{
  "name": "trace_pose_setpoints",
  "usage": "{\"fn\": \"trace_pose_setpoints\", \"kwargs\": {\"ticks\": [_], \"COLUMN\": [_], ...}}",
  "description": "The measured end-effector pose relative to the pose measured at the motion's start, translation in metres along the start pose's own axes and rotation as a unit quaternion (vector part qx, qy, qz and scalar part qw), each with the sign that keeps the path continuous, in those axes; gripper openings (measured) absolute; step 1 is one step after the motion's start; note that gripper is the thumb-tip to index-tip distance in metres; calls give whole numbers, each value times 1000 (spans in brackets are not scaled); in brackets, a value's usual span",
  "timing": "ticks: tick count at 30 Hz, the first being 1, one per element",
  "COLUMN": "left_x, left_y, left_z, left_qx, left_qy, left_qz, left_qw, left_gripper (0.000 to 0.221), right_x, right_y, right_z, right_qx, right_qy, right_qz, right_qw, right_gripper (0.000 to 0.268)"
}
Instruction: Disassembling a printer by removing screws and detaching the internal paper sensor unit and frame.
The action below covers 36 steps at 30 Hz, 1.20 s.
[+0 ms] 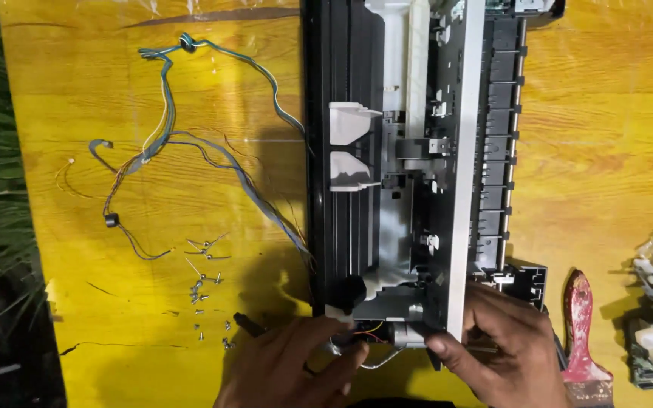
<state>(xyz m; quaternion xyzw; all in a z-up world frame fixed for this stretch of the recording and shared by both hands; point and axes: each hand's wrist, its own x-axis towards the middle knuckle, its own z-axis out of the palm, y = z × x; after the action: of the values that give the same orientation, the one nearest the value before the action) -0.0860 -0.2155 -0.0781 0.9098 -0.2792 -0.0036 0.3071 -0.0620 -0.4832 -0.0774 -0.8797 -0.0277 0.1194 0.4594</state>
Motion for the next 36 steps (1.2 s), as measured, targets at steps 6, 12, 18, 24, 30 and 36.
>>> {"fn": "trace_pose_setpoints", "kwargs": {"ticks": [6,12,18,24,30,36], "left_x": [16,-1,-85,-98,-101,-103], "left_y": [2,6,-29,-34,-33,-63], "left_z": [-24,-28,-16,-26,-19,-24], "left_qx": [-148,-127,-125,-107,-24,21], "left_qy": [94,170,253,287,174,293], "left_qz": [3,22,-139,-196,-306,-274], "left_qw": [985,977,949,932,936,916], "left_gripper": [48,28,32,26,43,24], "right_x": [-3,-7,-10,-20,-13,-8], "right_y": [12,28,27,18,26,35], "right_z": [1,-10,-13,-13,-15,-7], "right_qx": [-61,-139,-140,-91,-47,-65], "right_qy": [33,148,192,208,212,203], "right_qz": [-93,-181,-225,-288,-276,-279], "right_qw": [993,962,945,930,936,936], "right_gripper": [44,37,41,34,36,38]}}
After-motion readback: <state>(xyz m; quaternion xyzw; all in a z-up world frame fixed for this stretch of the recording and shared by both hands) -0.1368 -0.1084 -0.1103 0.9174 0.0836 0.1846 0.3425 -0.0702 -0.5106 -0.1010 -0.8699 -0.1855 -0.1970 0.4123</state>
